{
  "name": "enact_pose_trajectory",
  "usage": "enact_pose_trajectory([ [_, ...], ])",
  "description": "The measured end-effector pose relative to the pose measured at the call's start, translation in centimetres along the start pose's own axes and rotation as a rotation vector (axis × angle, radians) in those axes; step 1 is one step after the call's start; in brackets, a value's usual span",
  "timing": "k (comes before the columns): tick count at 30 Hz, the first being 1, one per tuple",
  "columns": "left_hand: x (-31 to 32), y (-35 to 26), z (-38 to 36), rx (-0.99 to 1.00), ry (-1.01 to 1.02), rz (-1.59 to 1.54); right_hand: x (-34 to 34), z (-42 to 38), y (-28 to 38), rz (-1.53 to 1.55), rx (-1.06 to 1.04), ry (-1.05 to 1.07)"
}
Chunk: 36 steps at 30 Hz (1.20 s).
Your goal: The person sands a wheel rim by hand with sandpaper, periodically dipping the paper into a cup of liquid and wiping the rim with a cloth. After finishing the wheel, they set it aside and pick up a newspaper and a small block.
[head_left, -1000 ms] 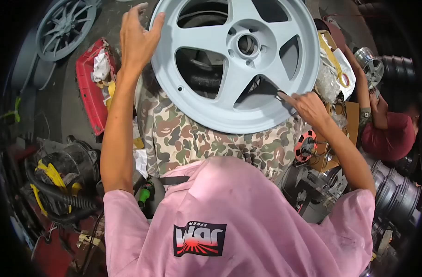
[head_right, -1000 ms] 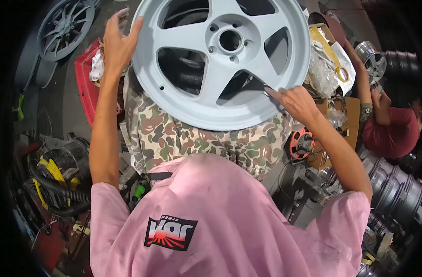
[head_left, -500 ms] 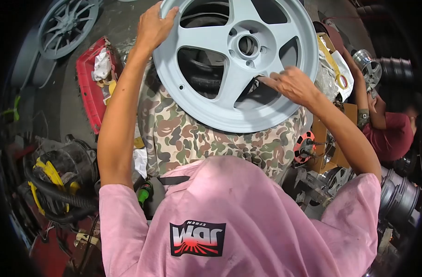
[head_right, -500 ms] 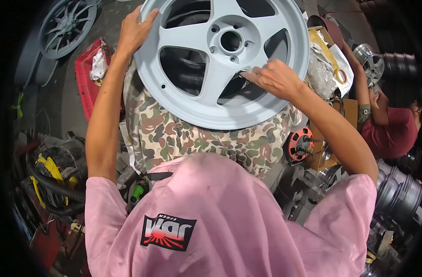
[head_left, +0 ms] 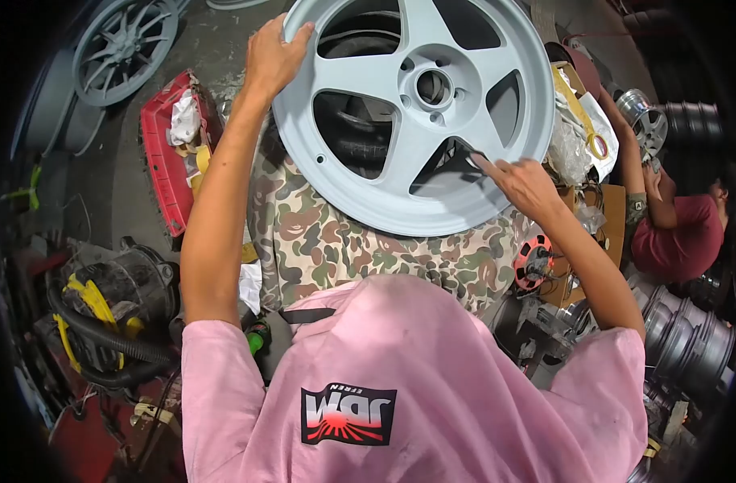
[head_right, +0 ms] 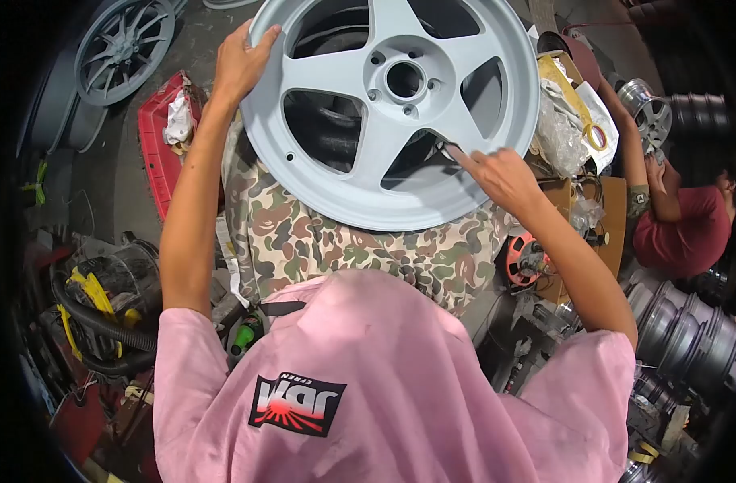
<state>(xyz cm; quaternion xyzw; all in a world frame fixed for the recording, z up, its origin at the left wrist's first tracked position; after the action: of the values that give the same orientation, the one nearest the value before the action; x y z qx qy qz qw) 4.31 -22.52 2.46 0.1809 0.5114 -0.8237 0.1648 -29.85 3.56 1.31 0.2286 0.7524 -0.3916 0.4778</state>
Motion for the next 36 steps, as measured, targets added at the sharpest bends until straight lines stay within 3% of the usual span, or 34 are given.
enact_pose_trajectory([
  [1,0.2,0.0,-0.2,-0.015,0.015,0.003,1.6,-1.0,-0.1,0.037,0.04,0.149],
  [2,0.4,-0.1,-0.4,-0.017,0.022,0.0,2.4,-1.5,0.8,0.042,0.043,0.155],
  [4,0.4,0.0,-0.3,-0.062,0.037,-0.063,3.6,-1.2,2.7,0.295,0.155,0.12],
  [5,0.3,-0.1,-0.3,-0.059,0.036,-0.057,3.7,-0.1,4.6,0.451,0.116,0.112],
  [6,0.4,-0.1,-0.5,-0.045,0.033,-0.046,4.7,1.4,6.8,0.563,0.149,0.213],
  [9,0.1,-0.8,-0.2,-0.05,0.029,-0.018,-0.3,4.4,9.1,0.764,0.057,-0.042],
  [13,0.4,0.2,-0.4,-0.08,0.043,-0.101,2.6,-0.6,4.6,0.498,0.095,0.171],
  [15,0.2,-0.1,-0.5,-0.07,0.016,-0.077,2.7,-1.5,2.3,0.118,0.227,0.26],
  [17,0.0,-0.7,-1.0,-0.067,-0.005,-0.044,2.6,0.1,6.3,0.269,0.224,0.322],
  [18,-0.1,-1.3,-0.9,-0.022,-0.019,-0.024,2.2,1.2,7.8,0.514,0.261,0.256],
  [19,-0.1,-1.8,-0.8,0.02,-0.031,-0.003,0.3,2.5,8.9,0.747,0.246,-0.003],
  [21,0.0,-1.2,-0.9,-0.029,-0.036,0.022,1.4,4.4,10.4,1.46,0.592,0.2],
  [22,0.2,-1.1,-0.7,-0.006,-0.04,0.0,1.4,4.9,10.0,1.459,0.586,0.202],
  [24,0.4,-0.9,-0.5,0.021,-0.051,0.01,3.5,4.9,9.4,2.205,0.987,0.234],
  [25,0.3,-1.0,-0.4,0.016,-0.057,0.009,4.2,5.0,7.5,2.2,0.984,0.24],
  [27,0.2,-1.4,-0.6,-0.013,-0.021,0.002,5.2,4.8,2.7,2.584,1.054,-0.146],
  [28,0.0,-1.6,-0.9,-0.054,-0.033,-0.009,3.7,4.9,3.2,2.584,1.052,-0.138],
  [30,0.4,-1.2,-0.6,-0.022,-0.045,-0.04,-0.4,4.4,3.2,2.013,0.998,0.026],
  [31,0.5,-0.9,-0.6,0.008,-0.05,-0.068,-2.2,4.8,3.4,2.007,0.986,0.036],
  [33,0.5,-0.9,-0.8,0.062,-0.066,-0.127,-5.8,5.3,3.4,1.544,0.787,0.011],
  [34,0.6,-0.8,-0.8,0.078,-0.058,-0.079,-5.8,6.3,3.6,1.389,0.673,-0.097],
  [35,0.8,-0.8,-0.6,0.096,-0.053,-0.033,-5.8,7.1,3.3,1.391,0.675,-0.101],
  [36,0.7,-0.9,-0.5,0.099,-0.054,-0.031,-7.9,8.8,3.3,1.0,0.421,-0.19],
])
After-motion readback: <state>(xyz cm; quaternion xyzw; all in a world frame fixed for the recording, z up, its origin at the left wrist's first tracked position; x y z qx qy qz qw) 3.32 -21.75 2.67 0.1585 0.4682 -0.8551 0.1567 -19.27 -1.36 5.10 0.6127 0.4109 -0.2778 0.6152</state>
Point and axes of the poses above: each hand's wrist, its own z-axis towards the middle knuckle, its own x-axis out of the palm, y = z × x, the point moved 7 cm from there along z, towards the middle knuckle, and after that the axes turned 10 degrees about -z, right-handed, at the moved point
